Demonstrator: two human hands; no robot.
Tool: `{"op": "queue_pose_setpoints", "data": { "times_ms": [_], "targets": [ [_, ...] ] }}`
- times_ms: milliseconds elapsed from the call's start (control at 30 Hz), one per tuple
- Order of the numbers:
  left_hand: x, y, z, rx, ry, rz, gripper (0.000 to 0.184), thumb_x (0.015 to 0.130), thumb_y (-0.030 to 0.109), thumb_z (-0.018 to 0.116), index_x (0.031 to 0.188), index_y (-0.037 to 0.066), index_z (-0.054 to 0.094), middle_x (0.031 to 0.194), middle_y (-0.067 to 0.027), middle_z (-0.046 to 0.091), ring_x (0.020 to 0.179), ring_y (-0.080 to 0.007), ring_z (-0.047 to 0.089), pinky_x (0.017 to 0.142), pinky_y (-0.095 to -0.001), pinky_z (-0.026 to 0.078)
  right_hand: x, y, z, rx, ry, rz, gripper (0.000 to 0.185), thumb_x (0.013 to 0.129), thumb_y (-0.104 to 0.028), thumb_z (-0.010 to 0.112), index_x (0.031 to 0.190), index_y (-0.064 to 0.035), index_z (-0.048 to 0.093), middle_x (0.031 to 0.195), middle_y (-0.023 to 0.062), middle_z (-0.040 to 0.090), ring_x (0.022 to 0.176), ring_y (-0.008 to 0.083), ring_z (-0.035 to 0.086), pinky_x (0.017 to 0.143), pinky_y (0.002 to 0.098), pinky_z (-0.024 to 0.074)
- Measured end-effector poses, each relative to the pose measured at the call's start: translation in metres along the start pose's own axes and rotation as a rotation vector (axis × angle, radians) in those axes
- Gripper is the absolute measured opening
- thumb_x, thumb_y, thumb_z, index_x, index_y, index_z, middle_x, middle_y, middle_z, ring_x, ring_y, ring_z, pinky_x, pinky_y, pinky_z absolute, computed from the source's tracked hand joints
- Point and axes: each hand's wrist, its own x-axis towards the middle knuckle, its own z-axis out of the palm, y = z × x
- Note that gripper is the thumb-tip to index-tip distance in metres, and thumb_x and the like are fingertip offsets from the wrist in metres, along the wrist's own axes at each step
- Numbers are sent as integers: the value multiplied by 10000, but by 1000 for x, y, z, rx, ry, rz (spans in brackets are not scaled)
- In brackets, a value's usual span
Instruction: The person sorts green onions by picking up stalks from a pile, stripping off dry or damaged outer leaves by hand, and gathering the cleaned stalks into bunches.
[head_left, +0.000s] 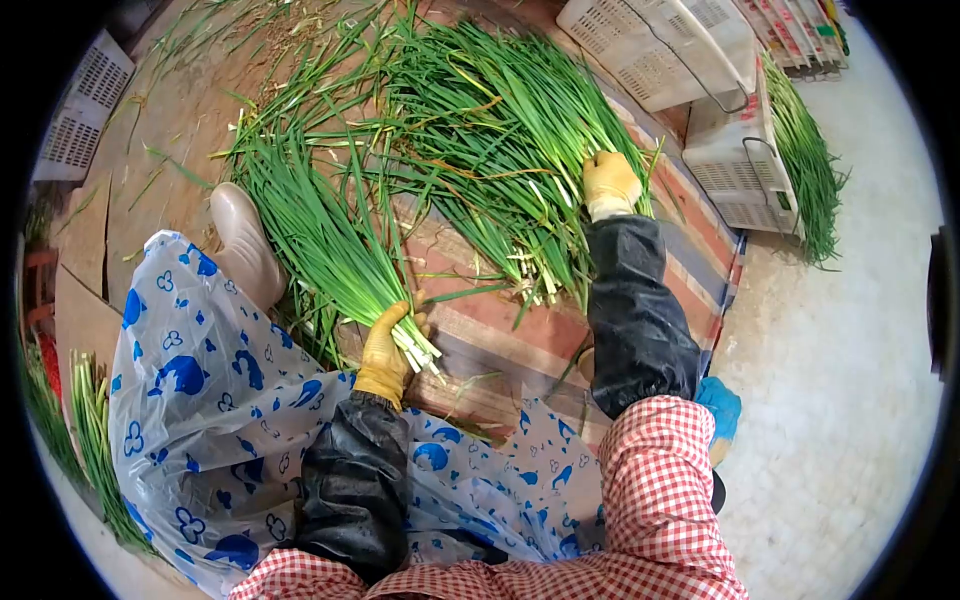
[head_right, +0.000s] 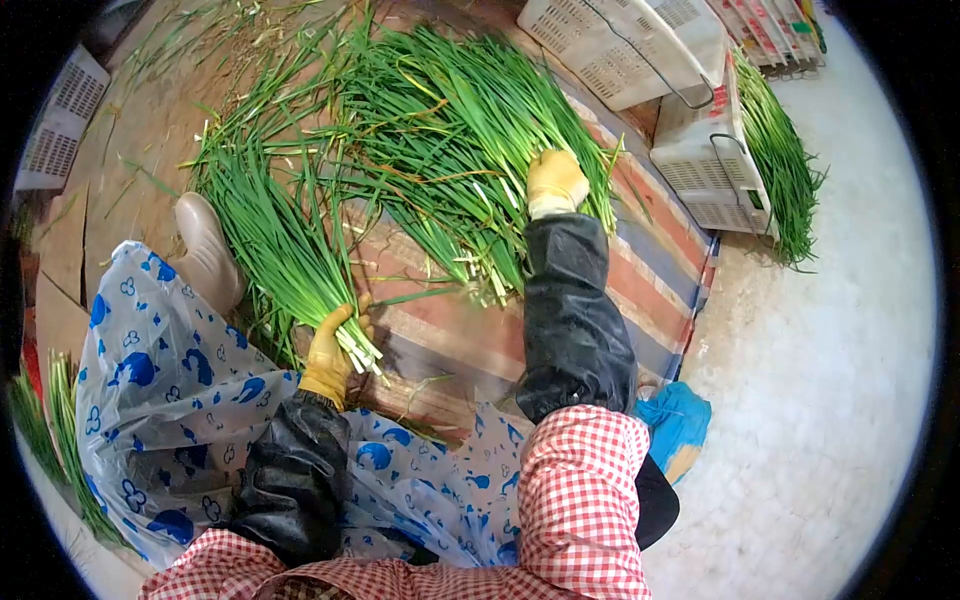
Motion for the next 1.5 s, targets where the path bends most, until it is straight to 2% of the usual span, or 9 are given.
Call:
{"op": "queue_pose_setpoints", "data": {
  "times_ms": [133, 367, 467, 700, 867, 1000, 1200, 1333, 1500],
  "targets": [
    [3, 1, -4, 28, 16, -17, 259, 829, 114, 576, 1065, 15, 534, 1052, -98, 639, 718, -168, 602, 627, -315, 542, -40, -5, -33, 222, -16, 199, 248, 777, -285, 538, 860, -95, 674, 875, 169, 651, 832, 357, 626, 729, 435, 490],
    [-12, 4, -8, 94, 20, -88, 300, 822, 167, 595, 1071, -2, 585, 955, -103, 659, 645, -154, 598, 617, -280, 537, -33, 13, -17, 345, 53, 172, 303, 844, -332, 488, 936, -84, 637, 951, 178, 642, 901, 357, 599, 790, 419, 453],
    [-10, 2, -9, 138, 94, -82, 274, 825, 171, 584, 1039, 3, 619, 868, -114, 666, 592, -160, 586, 601, -279, 535, -8, 6, 0, 133, -231, 189, 360, 805, -394, 515, 965, -101, 651, 996, 167, 637, 957, 333, 596, 826, 411, 451],
    [-6, -2, -2, 39, 34, -19, 273, 824, 113, 572, 1069, -3, 538, 1010, -101, 652, 702, -175, 610, 640, -295, 537, -19, -5, -22, -97, -190, 146, 277, 791, -313, 541, 894, -88, 664, 937, 162, 650, 898, 326, 622, 782, 418, 476],
    [-6, -1, -5, 129, 53, -71, 272, 852, 154, 537, 1071, -6, 556, 1017, -95, 652, 692, -177, 601, 675, -318, 519, -121, -7, -50, 264, -271, 169, 259, 767, -277, 586, 846, -37, 641, 830, 158, 662, 767, 312, 632, 713, 392, 481],
    [8, -4, -35, 80, -106, -212, 323, 836, 192, 574, 1102, 9, 595, 915, -89, 659, 721, -183, 600, 662, -330, 515, -231, -29, -16, 1227, -790, 339, 162, 768, -205, 648, 758, -49, 610, 622, 40, 572, 541, 125, 510, 513, 255, 416],
    [5, -2, -25, 114, -136, -202, 335, 868, 246, 584, 1104, 8, 582, 744, -103, 649, 626, -232, 627, 591, -366, 551, -307, -81, -24, 1270, -1010, 271, 143, 797, -170, 621, 770, -41, 565, 650, 23, 547, 539, 110, 472, 497, 264, 393],
    [9, 3, -26, 198, -65, -127, 312, 853, 281, 592, 1022, 18, 593, 711, -96, 639, 586, -247, 620, 527, -402, 545, -309, -68, -8, 785, -876, -104, 142, 825, -162, 600, 800, -27, 566, 662, 4, 535, 588, 96, 480, 535, 225, 394],
    [-1, -1, -12, 290, 96, -185, 233, 811, 258, 617, 900, 48, 571, 726, -102, 617, 573, -262, 612, 472, -428, 529, -291, -73, 0, 1324, -1092, 300, 161, 811, -195, 604, 862, -41, 606, 727, 15, 589, 598, 91, 487, 533, 239, 383]
  ]
}}
